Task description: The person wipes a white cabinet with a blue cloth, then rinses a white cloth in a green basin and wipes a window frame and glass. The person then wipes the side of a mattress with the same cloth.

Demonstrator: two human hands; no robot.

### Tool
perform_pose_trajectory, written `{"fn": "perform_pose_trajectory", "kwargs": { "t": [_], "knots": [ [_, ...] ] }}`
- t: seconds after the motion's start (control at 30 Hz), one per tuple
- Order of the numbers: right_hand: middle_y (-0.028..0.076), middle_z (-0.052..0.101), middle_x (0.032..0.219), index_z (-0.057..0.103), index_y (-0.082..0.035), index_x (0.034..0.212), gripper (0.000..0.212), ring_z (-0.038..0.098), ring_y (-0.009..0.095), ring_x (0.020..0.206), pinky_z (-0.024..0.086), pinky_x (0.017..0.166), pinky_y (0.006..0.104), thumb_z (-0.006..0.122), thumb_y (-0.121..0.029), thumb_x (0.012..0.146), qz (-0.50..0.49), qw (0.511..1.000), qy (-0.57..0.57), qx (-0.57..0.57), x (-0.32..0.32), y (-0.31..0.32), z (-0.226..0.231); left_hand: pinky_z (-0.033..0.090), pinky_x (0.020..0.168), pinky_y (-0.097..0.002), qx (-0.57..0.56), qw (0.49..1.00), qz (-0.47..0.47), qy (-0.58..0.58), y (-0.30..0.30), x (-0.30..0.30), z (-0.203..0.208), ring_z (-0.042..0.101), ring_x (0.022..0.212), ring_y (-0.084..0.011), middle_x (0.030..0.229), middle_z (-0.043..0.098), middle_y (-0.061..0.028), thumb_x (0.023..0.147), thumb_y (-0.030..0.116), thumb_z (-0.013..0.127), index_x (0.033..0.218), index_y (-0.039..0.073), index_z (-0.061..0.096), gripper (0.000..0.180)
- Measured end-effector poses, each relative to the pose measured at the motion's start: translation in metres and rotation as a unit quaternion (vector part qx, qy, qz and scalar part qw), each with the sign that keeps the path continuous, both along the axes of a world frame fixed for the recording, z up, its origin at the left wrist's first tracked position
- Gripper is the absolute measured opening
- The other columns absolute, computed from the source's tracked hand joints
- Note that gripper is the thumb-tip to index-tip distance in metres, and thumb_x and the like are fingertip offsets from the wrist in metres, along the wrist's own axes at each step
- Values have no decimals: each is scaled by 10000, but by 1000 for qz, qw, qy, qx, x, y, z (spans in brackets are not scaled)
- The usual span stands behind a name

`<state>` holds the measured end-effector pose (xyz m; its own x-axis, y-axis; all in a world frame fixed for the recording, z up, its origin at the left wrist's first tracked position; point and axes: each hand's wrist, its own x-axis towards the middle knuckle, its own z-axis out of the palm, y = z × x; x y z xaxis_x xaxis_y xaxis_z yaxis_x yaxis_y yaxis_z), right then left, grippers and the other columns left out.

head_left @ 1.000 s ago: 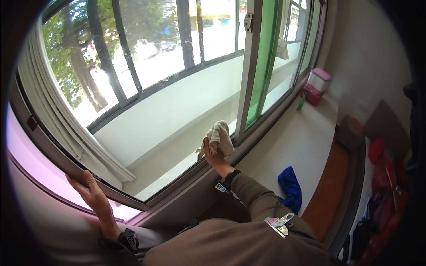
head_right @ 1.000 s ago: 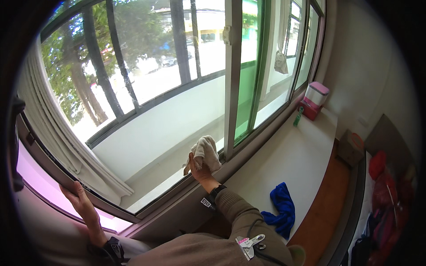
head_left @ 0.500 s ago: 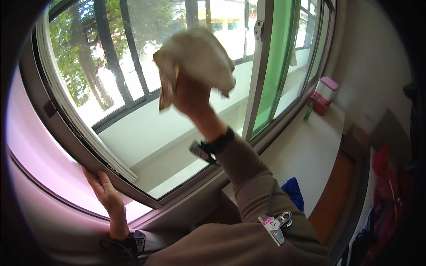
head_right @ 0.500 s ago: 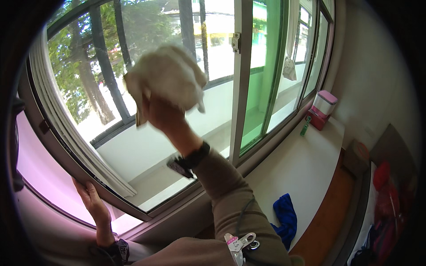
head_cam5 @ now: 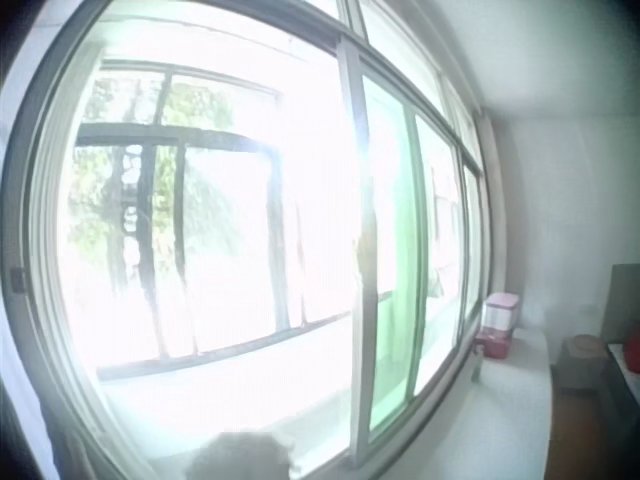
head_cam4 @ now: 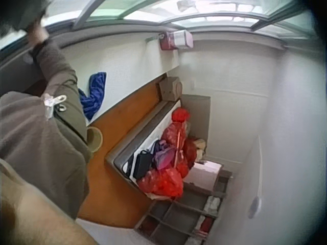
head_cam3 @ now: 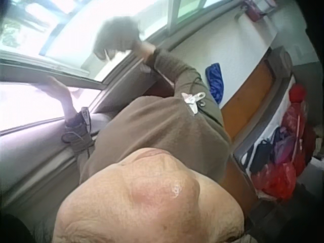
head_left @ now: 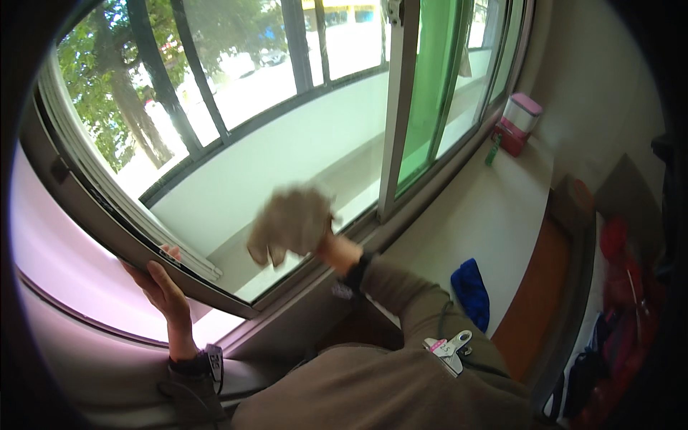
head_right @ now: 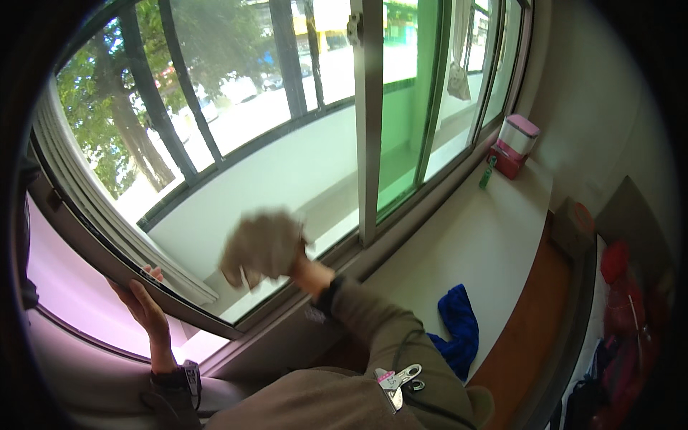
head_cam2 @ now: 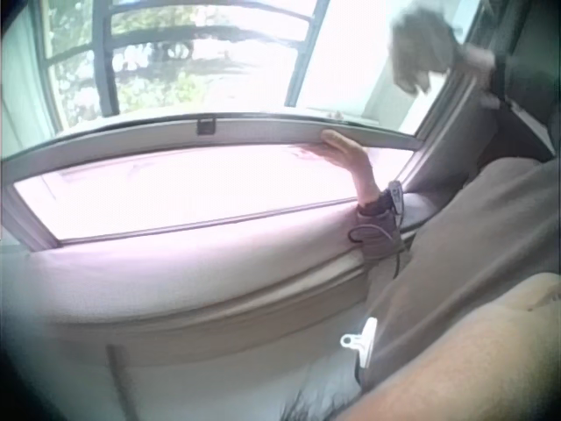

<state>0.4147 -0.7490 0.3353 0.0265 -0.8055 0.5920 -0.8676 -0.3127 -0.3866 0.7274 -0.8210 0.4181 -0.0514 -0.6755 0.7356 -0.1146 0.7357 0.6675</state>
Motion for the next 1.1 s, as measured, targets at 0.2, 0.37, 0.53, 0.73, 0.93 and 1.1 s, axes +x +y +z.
{"fn": "perform_pose_trajectory", "kwargs": {
  "t": [0.2, 0.37, 0.53, 0.73, 0.93, 1.1],
  "knots": [
    [123, 551, 1225, 477, -81, 1352, 589, 559, 290, 1094, 448, 954, 446, 715, -355, 888, -212, 940, -43, -264, -34, -34, -14, 571, 745, -358, -48, 996, -75, 25, -10, -11, -6, 690, 792, -254, 1149, 603, -259, 1080, 378, 276, 1581, 81, -31, 659],
    [150, 558, 1179, 454, -45, 1331, 547, 574, 307, 1080, 444, 923, 426, 608, -409, 953, -345, 884, -308, -65, 37, -21, -130, 573, 682, -336, -50, 992, -95, 59, -4, -13, -1, 689, 756, -249, 1136, 605, -263, 1080, 358, 284, 1585, 109, 3, 630],
    [195, 563, 1147, 431, 19, 1305, 585, 565, 337, 1100, 418, 937, 404, 486, -488, 1018, -243, 856, -447, 94, 165, 1, -157, 553, 676, -319, -20, 987, -135, 85, -3, -12, 0, 653, 704, -231, 1135, 608, -257, 1079, 352, 310, 1585, 111, 30, 627],
    [354, 392, 1375, 258, 150, 1431, 891, 399, 469, 1294, 283, 1121, 478, 406, -612, 994, -294, 881, -351, -120, 223, -1, -93, 534, 643, -330, -44, 982, -164, 85, -1, -17, 2, 639, 697, -218, 1115, 589, -237, 1092, 361, 283, 1590, 172, 32, 588],
    [332, 395, 1371, 283, 132, 1449, 739, 389, 443, 1301, 272, 1116, 494, 503, -429, 1022, -170, 918, -288, -213, 181, -16, -39, 545, 621, -340, -75, 976, -187, 89, -6, -15, -5, 648, 704, -206, 1070, 606, -215, 1075, 480, 252, 1585, 196, 32, 623],
    [362, 391, 1380, 412, 61, 1420, 601, 325, 507, 1345, 255, 1141, 541, 552, -326, 982, -214, 943, -204, -150, 236, -26, -82, 584, 637, -368, -76, 942, -295, 140, -10, -9, -12, 655, 868, -239, 1251, 526, -165, 1044, 558, 292, 1583, 141, 36, 728]
  ]
}}
